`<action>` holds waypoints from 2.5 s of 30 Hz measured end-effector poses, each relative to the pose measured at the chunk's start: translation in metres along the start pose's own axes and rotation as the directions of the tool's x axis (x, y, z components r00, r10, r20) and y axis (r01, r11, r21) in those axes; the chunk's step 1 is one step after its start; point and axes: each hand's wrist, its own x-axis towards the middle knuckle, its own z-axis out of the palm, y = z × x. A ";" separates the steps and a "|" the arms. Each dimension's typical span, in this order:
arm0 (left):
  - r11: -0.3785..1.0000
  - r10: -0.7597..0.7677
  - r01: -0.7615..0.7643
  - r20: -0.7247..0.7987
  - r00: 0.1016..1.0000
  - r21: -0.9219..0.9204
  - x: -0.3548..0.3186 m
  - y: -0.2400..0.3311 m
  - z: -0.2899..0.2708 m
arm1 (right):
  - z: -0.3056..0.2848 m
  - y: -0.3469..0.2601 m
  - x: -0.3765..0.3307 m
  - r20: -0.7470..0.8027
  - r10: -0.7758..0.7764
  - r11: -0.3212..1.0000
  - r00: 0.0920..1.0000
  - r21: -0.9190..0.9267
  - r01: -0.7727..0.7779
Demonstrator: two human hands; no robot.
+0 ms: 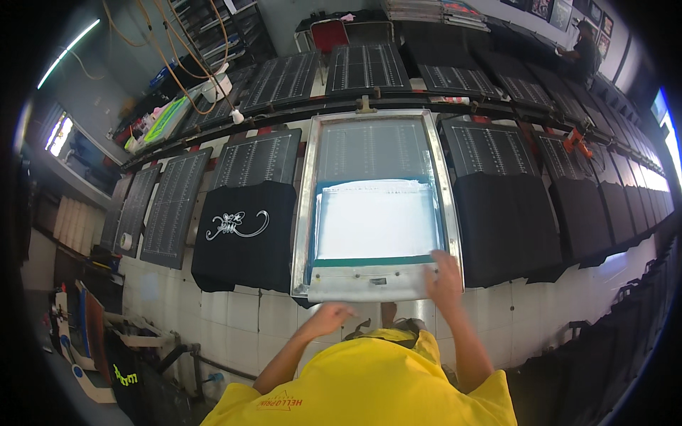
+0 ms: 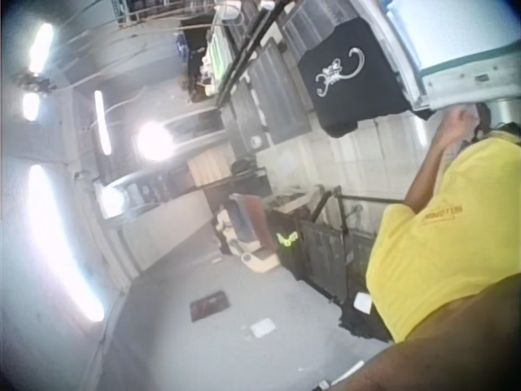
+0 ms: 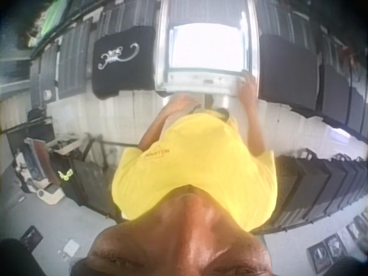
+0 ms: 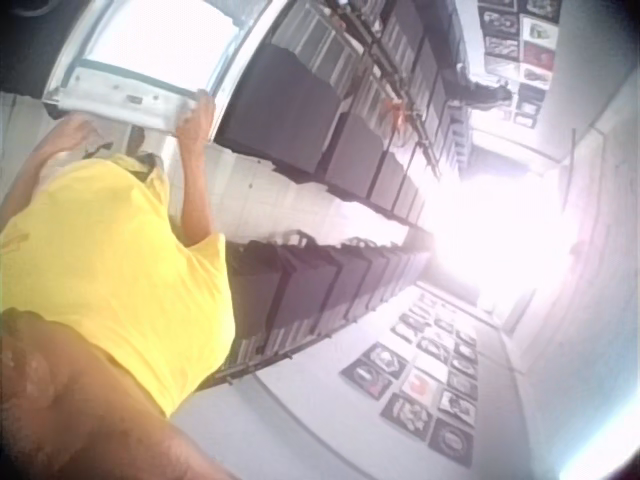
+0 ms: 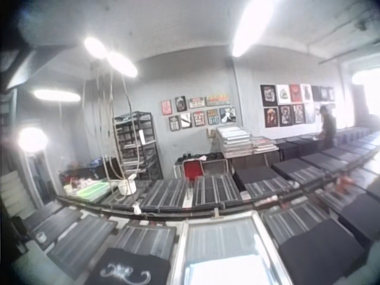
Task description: The person performs screen-printing on t-shirts by aligning a screen frame over the fabric, applying white ink, and using a squeegee to spread it evenly across the design. The person also uses a heat gun to dry the ink between layers and cleans the screen with a cloth.
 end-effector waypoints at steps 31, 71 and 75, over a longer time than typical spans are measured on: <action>0.919 0.070 0.234 -0.718 0.693 0.316 0.034 -0.075 -0.112 | 0.035 0.125 -0.006 -0.114 0.517 0.830 0.849 0.308 -0.464; 0.690 0.166 -0.016 -0.137 0.977 0.723 0.056 0.057 -0.122 | -0.049 -0.005 0.079 0.620 -0.096 0.878 0.779 -0.316 0.359; 0.681 0.323 -0.082 -0.199 0.925 0.728 0.040 0.037 -0.107 | -0.047 0.000 0.054 0.547 -0.173 0.900 0.819 -0.250 0.357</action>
